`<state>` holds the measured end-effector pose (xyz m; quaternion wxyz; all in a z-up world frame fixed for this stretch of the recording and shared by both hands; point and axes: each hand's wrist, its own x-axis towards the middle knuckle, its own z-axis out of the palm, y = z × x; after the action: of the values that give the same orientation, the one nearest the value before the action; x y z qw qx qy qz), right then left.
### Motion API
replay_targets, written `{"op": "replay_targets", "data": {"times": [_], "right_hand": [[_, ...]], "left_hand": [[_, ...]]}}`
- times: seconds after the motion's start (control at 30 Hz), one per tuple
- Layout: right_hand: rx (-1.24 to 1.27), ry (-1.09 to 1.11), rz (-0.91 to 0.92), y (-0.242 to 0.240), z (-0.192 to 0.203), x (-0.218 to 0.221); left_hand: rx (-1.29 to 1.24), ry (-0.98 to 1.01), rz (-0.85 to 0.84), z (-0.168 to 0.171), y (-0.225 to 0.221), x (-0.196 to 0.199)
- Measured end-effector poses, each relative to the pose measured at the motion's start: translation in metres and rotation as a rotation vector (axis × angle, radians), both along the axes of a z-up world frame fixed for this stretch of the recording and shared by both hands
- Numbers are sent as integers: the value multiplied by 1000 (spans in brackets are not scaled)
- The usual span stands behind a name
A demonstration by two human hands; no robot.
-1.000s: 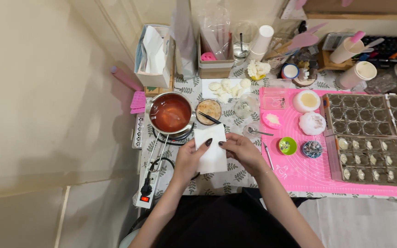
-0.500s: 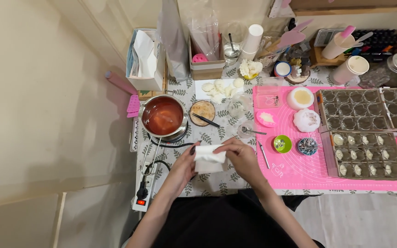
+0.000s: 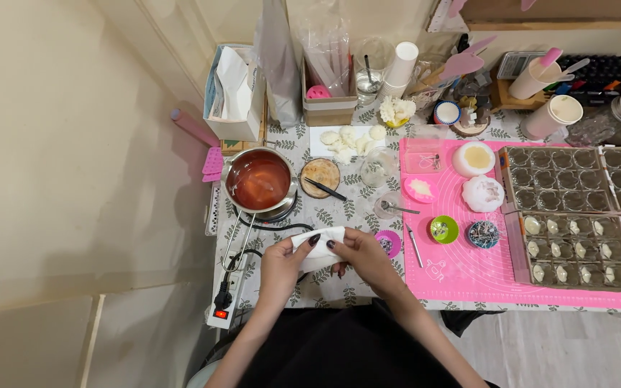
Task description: Adding fragrance oil to a pot of melted wax and stirring it at a production workbench.
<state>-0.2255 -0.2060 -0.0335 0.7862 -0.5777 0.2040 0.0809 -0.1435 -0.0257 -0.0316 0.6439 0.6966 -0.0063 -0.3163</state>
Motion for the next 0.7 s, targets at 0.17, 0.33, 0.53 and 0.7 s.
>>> {"op": "replay_targets", "data": {"times": [0.17,0.33,0.53,0.7], "right_hand": [[19,72,-46,-3,18,4],[127,58,-101,-3,2,3],[173,71,-168,-2,14,8],[57,46,-36,2,13,3]], "left_hand": [[105,-59,12,9,-5,3],[137,-73,8,12,-2,4],[114,-79,-39,26,2,6],[21,-103,-125,32,8,2]]}}
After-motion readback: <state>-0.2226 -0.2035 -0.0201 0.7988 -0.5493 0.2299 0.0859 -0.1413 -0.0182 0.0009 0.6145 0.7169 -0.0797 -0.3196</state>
